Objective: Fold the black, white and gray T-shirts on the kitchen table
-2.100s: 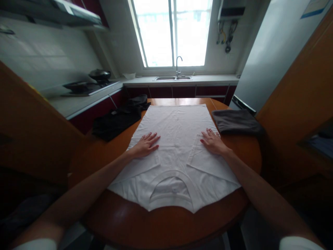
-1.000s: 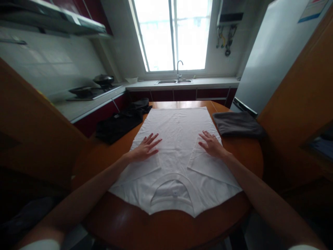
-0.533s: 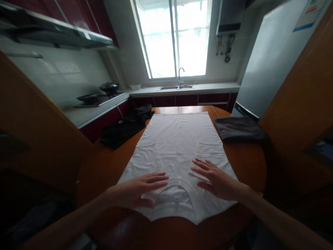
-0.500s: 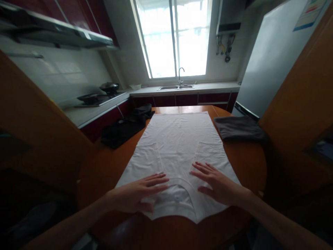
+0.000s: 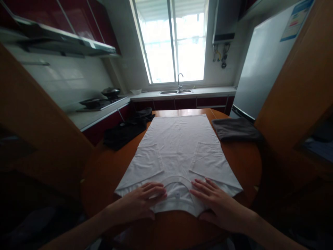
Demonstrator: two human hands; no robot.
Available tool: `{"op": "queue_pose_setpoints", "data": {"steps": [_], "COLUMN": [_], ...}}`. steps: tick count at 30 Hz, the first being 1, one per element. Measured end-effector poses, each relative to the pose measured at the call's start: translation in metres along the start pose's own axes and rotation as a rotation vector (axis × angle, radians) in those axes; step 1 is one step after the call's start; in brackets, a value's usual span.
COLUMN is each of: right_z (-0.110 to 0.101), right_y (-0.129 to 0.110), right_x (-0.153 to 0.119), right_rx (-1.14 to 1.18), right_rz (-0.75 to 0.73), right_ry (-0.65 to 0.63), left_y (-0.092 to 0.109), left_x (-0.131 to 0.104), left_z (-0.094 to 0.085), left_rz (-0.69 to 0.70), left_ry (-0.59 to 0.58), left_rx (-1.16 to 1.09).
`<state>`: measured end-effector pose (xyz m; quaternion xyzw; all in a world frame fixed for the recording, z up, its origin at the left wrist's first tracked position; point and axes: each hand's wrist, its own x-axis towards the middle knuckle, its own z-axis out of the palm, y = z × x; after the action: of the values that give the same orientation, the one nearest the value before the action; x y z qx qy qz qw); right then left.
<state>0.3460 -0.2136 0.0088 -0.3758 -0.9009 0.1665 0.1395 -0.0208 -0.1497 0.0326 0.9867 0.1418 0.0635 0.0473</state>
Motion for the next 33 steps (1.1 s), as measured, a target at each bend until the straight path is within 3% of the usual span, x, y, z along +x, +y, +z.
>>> {"op": "queue_pose_setpoints", "data": {"steps": [4, 8, 14, 20, 24, 33], "right_z": [0.002, 0.003, 0.001, -0.004, -0.009, -0.016], "right_y": [0.002, 0.003, 0.029, 0.055, 0.061, 0.061], "right_x": [-0.005, -0.014, -0.041, -0.072, -0.079, -0.081], "right_rx": [-0.174, -0.323, -0.372, -0.361, -0.327, -0.315], "right_rz": [-0.096, -0.163, -0.067, -0.033, -0.046, -0.077], "right_ry": [0.088, 0.145, 0.339, 0.48, 0.495, 0.496], "left_y": [0.001, 0.0, -0.022, -0.047, -0.049, -0.048], "left_x": [-0.009, -0.028, -0.069, -0.108, -0.113, -0.116], "left_z": [0.0, -0.003, -0.004, 0.002, 0.004, 0.001], "left_rz": [0.055, -0.014, -0.218, -0.288, -0.244, -0.265], "left_ry": [0.067, 0.102, 0.176, 0.283, 0.343, 0.355], "left_rx": [0.036, 0.05, 0.069, 0.034, -0.11, -0.199]}}
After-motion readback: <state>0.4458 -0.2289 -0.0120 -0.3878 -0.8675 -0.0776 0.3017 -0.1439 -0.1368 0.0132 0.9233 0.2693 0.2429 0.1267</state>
